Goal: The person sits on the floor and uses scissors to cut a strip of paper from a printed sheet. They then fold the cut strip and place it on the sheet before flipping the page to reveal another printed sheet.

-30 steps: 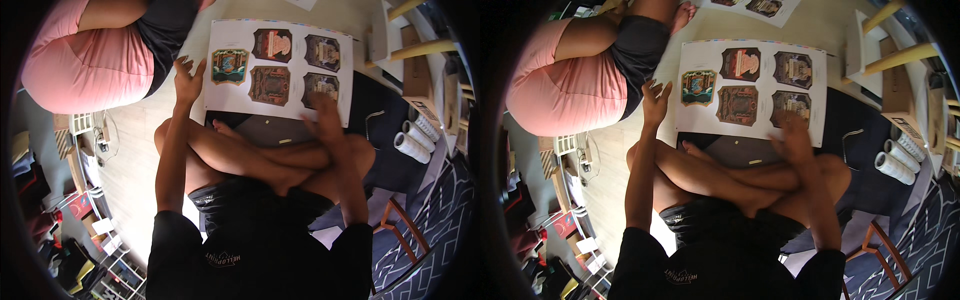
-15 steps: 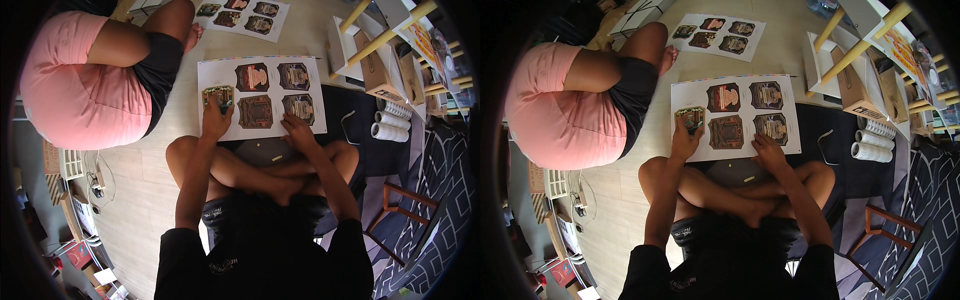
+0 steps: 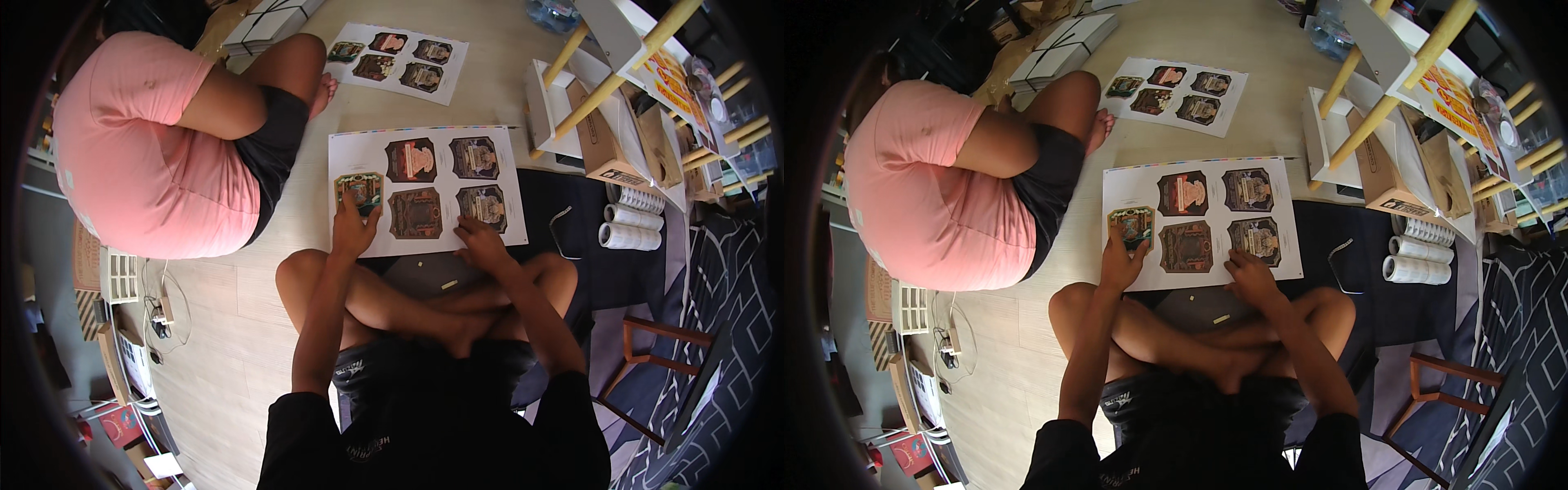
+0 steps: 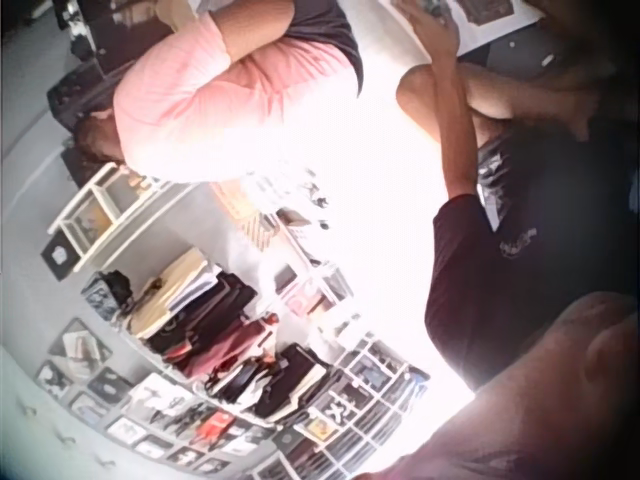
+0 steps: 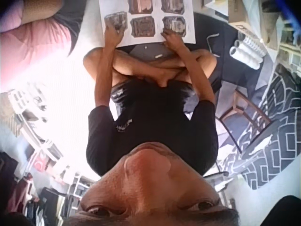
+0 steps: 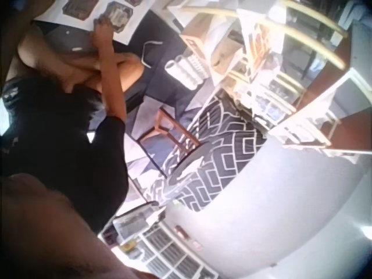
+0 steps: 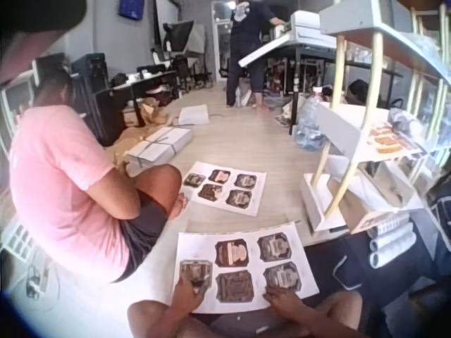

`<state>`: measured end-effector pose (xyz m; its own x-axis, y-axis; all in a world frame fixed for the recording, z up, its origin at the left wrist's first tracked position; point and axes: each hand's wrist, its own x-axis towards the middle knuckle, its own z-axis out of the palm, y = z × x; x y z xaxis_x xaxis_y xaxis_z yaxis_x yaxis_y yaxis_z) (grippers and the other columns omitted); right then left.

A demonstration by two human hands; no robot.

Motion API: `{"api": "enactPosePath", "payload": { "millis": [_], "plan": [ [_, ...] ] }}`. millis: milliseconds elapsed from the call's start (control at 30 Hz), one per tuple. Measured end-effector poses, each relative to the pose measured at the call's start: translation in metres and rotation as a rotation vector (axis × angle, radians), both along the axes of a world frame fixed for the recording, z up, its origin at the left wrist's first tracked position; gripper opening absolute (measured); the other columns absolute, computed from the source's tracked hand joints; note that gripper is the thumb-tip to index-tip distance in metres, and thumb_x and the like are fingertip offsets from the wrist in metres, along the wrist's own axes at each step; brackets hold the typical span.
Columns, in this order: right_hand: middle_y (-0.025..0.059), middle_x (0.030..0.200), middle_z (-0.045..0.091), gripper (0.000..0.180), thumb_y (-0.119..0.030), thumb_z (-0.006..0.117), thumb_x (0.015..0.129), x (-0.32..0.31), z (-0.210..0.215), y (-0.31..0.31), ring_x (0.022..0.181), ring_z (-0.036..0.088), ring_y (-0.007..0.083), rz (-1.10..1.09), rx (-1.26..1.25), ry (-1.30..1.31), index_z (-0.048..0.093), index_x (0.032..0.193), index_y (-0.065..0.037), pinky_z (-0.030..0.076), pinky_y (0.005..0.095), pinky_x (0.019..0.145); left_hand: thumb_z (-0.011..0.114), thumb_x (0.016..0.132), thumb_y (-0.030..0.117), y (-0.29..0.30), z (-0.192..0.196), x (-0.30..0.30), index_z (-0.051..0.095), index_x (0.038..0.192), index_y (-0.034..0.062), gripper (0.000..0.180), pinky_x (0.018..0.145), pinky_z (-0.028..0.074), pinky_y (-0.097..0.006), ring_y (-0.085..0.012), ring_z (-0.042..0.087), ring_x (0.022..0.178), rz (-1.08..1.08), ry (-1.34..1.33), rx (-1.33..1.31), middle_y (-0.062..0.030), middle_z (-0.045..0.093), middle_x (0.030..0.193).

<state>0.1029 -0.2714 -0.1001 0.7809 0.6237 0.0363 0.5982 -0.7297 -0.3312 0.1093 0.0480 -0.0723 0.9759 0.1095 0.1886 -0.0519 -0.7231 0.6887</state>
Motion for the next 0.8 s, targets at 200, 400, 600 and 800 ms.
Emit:
{"api": "enactPosePath", "payload": {
  "millis": [200,400,600,800],
  "plan": [
    [0.0179,0.126,0.059,0.052,-0.022,0.083,0.064,0.004,0.003,-0.001,0.123,0.053,0.0348,-0.011,0.044,0.036,0.064,0.109,-0.003,0.044,0.0428,0.103,0.070,0.087,0.025,-0.007,-0.003,0.003,0.040,0.124,-0.0034,0.056,0.082,0.050,-0.052,-0.0495,0.061,0.097,-0.025,-0.029,0.069,-0.0335,0.058,0.108],
    [0.0161,0.122,0.061,0.054,-0.022,0.084,0.063,0.012,0.022,0.000,0.117,0.056,0.0328,-0.029,0.077,0.096,0.064,0.110,-0.004,0.045,0.0431,0.100,0.072,0.085,0.023,-0.003,-0.009,0.016,0.041,0.124,-0.0037,0.056,0.083,0.050,-0.051,-0.0485,0.060,0.096,0.013,0.049,0.083,-0.0324,0.058,0.108],
    [0.0124,0.106,0.064,0.053,-0.021,0.082,0.066,0.026,0.019,0.002,0.102,0.059,0.0293,-0.072,0.170,0.143,0.063,0.113,-0.002,0.045,0.0427,0.094,0.074,0.082,0.022,-0.005,-0.014,0.039,0.042,0.121,-0.0029,0.057,0.084,0.048,-0.051,-0.0463,0.058,0.098,0.080,0.083,0.178,-0.0293,0.056,0.109],
    [0.0115,0.101,0.061,0.054,-0.023,0.080,0.069,0.030,0.022,0.004,0.100,0.056,0.0304,-0.094,0.199,0.177,0.062,0.115,-0.001,0.043,0.0442,0.095,0.080,0.077,0.027,-0.008,-0.022,0.055,0.038,0.127,-0.0018,0.071,0.101,0.037,-0.053,-0.0465,0.045,0.119,0.138,0.089,0.350,-0.0280,0.044,0.128]
  ]
}}
